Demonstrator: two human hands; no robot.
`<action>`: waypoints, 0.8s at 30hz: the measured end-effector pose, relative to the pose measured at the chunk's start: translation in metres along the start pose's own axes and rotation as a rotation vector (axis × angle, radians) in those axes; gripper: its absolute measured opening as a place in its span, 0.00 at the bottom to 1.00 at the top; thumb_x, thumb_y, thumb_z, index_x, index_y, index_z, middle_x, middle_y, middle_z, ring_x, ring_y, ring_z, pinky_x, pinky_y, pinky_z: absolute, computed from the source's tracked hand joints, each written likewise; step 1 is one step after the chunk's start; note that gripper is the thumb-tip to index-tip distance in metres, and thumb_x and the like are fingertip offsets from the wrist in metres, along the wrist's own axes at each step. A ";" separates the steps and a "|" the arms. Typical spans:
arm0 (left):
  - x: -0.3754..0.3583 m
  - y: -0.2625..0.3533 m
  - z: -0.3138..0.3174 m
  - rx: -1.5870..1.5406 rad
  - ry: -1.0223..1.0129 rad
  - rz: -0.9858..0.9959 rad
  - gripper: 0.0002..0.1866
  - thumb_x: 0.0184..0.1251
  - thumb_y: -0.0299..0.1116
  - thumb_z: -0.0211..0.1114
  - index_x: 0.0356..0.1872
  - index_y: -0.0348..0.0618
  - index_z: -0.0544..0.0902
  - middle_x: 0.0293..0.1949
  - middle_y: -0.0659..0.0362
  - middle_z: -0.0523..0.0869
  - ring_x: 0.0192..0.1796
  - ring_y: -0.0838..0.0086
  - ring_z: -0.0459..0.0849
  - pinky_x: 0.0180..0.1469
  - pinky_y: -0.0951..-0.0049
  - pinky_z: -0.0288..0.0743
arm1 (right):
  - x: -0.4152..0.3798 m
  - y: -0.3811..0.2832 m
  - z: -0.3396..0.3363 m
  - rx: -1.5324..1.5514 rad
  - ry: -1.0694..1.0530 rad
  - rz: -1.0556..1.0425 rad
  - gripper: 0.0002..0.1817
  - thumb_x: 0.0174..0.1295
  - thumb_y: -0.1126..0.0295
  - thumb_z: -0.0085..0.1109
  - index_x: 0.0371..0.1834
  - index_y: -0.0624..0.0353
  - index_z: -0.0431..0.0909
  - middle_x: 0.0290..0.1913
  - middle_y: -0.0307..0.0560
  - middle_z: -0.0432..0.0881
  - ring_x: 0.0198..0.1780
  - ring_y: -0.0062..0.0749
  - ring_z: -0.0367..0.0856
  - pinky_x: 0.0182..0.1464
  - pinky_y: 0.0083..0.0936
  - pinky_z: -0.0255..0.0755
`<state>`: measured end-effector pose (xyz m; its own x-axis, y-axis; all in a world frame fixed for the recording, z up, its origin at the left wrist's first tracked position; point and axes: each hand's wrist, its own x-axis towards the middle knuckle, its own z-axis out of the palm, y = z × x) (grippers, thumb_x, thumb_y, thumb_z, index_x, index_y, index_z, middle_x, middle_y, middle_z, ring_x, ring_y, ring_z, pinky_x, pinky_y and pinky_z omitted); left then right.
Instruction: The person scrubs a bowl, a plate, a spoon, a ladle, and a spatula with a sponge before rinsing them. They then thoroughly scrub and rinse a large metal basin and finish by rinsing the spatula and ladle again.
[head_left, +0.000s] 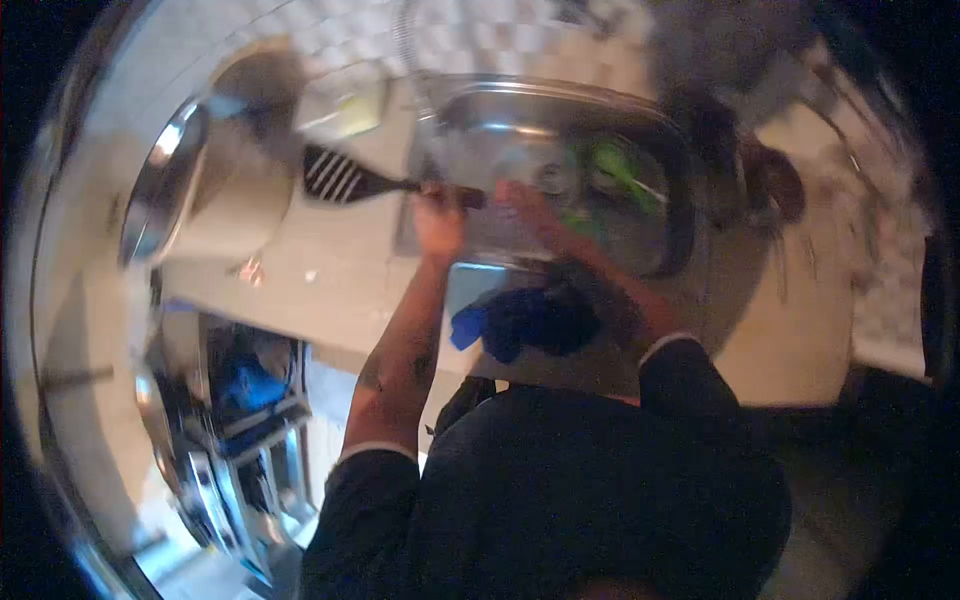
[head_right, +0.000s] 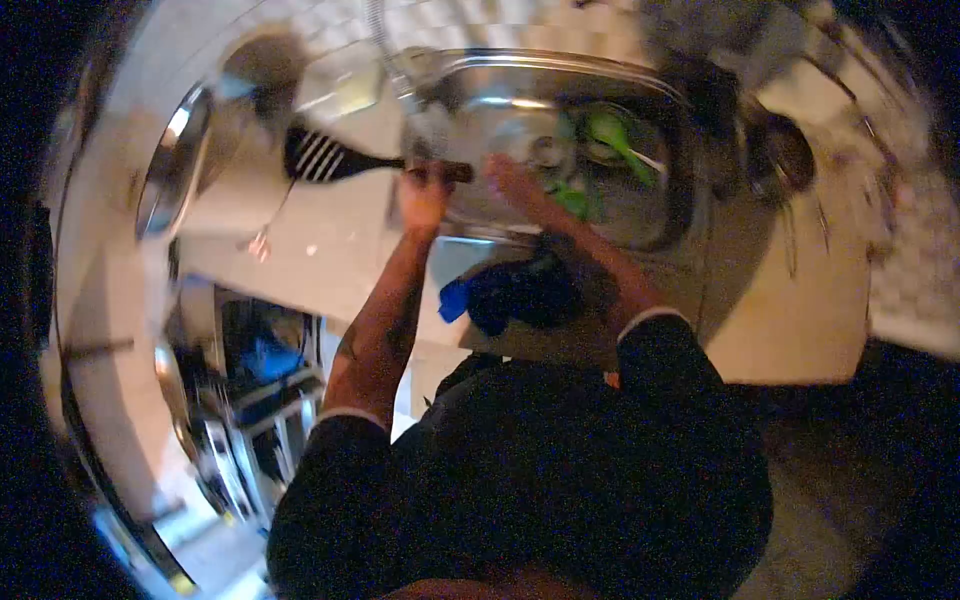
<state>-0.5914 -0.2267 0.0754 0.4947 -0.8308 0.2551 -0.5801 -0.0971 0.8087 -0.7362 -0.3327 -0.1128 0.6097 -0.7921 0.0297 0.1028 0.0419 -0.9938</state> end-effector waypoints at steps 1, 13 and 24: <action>-0.005 0.011 -0.010 -0.046 0.062 0.006 0.14 0.68 0.37 0.59 0.41 0.34 0.74 0.32 0.48 0.83 0.38 0.50 0.83 0.47 0.55 0.73 | 0.021 0.026 0.007 0.298 -0.005 0.140 0.19 0.65 0.72 0.51 0.60 0.58 0.71 0.47 0.47 0.79 0.45 0.36 0.79 0.45 0.34 0.76; -0.094 -0.055 -0.086 0.092 0.108 0.305 0.21 0.62 0.28 0.57 0.52 0.36 0.60 0.27 0.40 0.81 0.30 0.42 0.81 0.31 0.49 0.74 | 0.025 -0.097 0.114 0.144 0.147 0.252 0.27 0.70 0.52 0.46 0.67 0.55 0.65 0.65 0.53 0.69 0.65 0.41 0.67 0.67 0.36 0.58; -0.263 -0.150 -0.395 0.137 1.096 -0.390 0.17 0.69 0.38 0.58 0.54 0.43 0.73 0.47 0.44 0.81 0.49 0.50 0.80 0.51 0.58 0.73 | -0.008 -0.101 0.249 -0.404 -0.247 -0.211 0.22 0.71 0.64 0.51 0.63 0.65 0.65 0.62 0.51 0.71 0.62 0.35 0.69 0.64 0.32 0.61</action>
<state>-0.3785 0.2231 0.0963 0.9089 0.1788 0.3767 -0.2976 -0.3547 0.8864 -0.5560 -0.1786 0.0142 0.7809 -0.5883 0.2100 -0.0380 -0.3803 -0.9241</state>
